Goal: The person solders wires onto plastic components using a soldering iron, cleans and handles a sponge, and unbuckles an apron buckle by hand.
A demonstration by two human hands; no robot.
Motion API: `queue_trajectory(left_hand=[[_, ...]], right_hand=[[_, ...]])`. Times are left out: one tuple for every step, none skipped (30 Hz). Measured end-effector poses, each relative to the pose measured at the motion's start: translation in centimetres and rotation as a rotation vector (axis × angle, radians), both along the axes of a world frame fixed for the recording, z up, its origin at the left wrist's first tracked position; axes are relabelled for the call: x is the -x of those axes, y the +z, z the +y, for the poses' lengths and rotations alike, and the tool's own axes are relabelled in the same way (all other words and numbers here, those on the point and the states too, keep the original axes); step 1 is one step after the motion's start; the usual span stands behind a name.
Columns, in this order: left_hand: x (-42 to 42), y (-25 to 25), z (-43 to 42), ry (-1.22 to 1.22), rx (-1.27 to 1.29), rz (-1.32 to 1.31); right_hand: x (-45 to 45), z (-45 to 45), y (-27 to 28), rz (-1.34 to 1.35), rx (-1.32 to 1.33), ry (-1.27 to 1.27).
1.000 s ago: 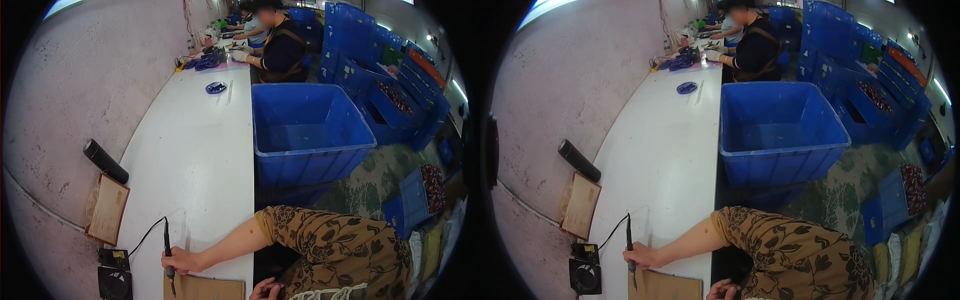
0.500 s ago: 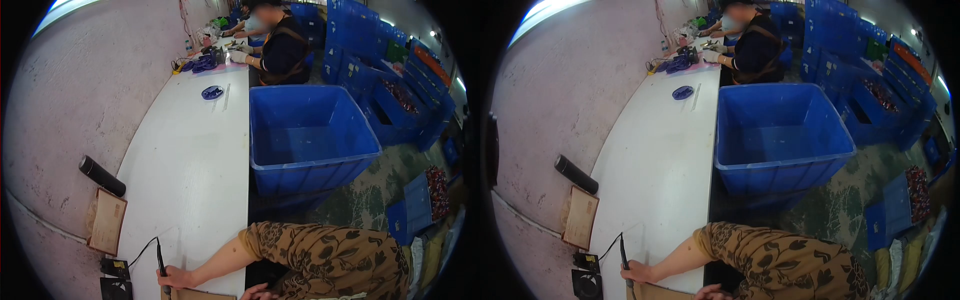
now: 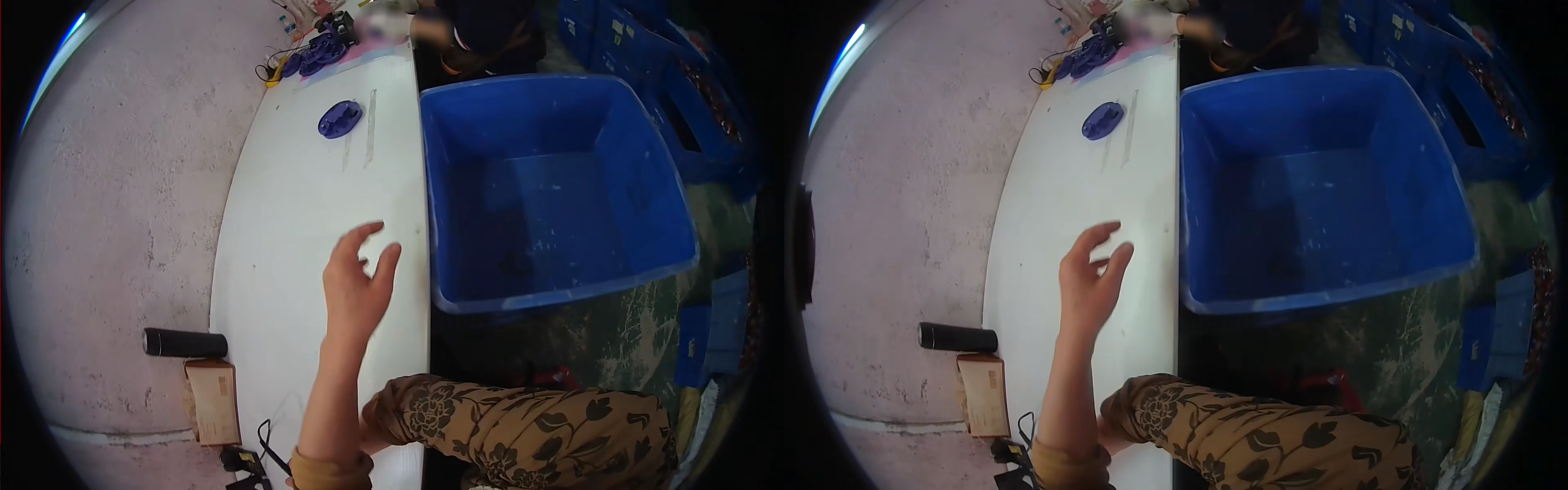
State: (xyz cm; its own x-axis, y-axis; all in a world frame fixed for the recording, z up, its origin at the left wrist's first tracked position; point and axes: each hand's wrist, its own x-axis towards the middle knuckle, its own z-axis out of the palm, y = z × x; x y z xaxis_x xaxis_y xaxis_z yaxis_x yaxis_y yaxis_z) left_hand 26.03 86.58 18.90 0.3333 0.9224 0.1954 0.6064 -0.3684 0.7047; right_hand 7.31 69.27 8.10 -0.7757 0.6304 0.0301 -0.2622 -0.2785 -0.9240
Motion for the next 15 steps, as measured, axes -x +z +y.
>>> queue_trajectory(left_hand=[[0.2, -1.4, 2.7, -0.007, -0.06, 0.098], [0.4, -2.8, 5.4, -0.011, -0.123, 0.194], [0.5, -4.0, 7.7, -0.006, -0.167, 0.25], [0.6, -5.2, 10.0, 0.001, -0.211, 0.301], [0.6, -6.4, 12.3, 0.007, -0.252, 0.35], [0.3, -7.7, 14.6, 0.037, -0.292, 0.371], [0.1, -9.0, 17.1, 0.064, -0.331, 0.387], [-0.2, -9.6, 19.4, 0.094, -0.372, 0.398], [-0.9, -9.7, 21.4, 0.094, -0.381, 0.391], [-1.6, -10.0, 23.1, 0.095, -0.385, 0.38], [-2.0, -10.5, 24.2, 0.095, -0.385, 0.369], [-2.2, -11.2, 25.0, 0.089, -0.375, 0.354], [-2.5, -11.7, 26.1, 0.082, -0.375, 0.338], [-3.0, -11.9, 27.2, 0.072, -0.382, 0.324], [-3.2, -12.1, 27.7, 0.081, -0.367, 0.34]], right_hand=[[-0.6, 1.0, 0.0, 0.006, 0.0, 0.014], [-1.2, 2.0, 0.1, 0.017, 0.005, 0.03], [-1.8, 3.0, 0.2, 0.031, 0.008, 0.045], [-2.4, 4.0, 0.1, 0.04, 0.013, 0.062], [-2.9, 4.9, 0.3, 0.053, 0.017, 0.077], [-3.3, 5.7, 0.3, 0.076, 0.031, 0.096], [-3.8, 6.7, 0.0, 0.065, 0.027, 0.093], [-4.3, 7.5, -0.2, 0.07, 0.032, 0.1], [-4.6, 8.5, -0.3, 0.073, 0.034, 0.107], [-5.1, 9.2, -0.5, 0.08, 0.038, 0.111], [-5.2, 9.9, -0.9, 0.075, 0.052, 0.117], [-5.4, 10.6, -1.4, 0.072, 0.056, 0.118], [-5.5, 11.2, -1.6, 0.07, 0.056, 0.124], [-5.8, 12.0, -1.8, 0.067, 0.059, 0.124], [-6.0, 12.7, -1.9, 0.07, 0.061, 0.121]])
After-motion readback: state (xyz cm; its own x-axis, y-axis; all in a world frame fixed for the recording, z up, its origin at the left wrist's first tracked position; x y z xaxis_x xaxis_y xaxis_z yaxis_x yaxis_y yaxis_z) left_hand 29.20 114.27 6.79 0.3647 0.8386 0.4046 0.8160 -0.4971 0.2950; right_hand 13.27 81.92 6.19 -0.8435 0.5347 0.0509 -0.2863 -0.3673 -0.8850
